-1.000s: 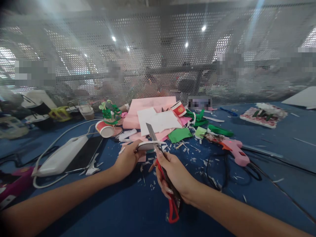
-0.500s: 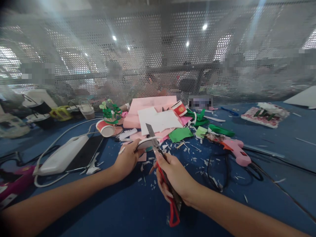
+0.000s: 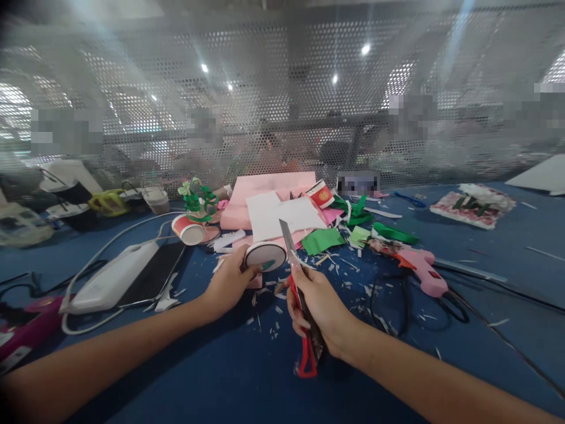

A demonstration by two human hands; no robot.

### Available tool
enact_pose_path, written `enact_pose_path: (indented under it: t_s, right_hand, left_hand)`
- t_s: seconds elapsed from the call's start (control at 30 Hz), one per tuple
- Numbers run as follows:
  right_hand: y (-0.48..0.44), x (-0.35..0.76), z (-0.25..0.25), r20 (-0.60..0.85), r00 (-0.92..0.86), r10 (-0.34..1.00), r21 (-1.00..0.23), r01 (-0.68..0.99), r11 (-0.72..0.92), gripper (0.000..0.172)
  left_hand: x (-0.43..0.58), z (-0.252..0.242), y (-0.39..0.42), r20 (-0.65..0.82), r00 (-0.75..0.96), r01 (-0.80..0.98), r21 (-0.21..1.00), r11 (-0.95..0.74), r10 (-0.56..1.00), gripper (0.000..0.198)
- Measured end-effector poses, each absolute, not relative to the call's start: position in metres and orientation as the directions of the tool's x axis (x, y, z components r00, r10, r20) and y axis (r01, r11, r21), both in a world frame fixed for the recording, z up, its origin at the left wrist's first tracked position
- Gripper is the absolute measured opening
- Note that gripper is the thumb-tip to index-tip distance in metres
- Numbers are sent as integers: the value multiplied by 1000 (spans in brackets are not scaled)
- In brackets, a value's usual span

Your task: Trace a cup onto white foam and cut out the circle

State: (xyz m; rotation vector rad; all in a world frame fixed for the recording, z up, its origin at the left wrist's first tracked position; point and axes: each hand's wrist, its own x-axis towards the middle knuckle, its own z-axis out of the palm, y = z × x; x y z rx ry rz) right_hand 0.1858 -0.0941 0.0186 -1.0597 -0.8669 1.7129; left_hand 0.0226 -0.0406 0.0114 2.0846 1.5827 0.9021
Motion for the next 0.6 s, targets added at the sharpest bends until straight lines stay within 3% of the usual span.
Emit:
enact_pose_path:
  t_s: [0.2, 0.37, 0.6]
  right_hand:
    - [-97, 190, 26, -194, -393, 899, -843, -403, -358, 39]
    - [-99, 187, 24, -253, -365, 896, -852, -354, -385, 34]
    - [-96, 190, 18, -202, -414, 888, -871, -339, -356, 34]
  left_hand:
    - [21, 4, -31, 270, 187, 548, 769, -329, 944, 28]
    - [19, 1, -28, 291, 215, 470, 806, -360, 932, 28]
    - [18, -2, -23, 317, 267, 318, 862, -394, 910, 27]
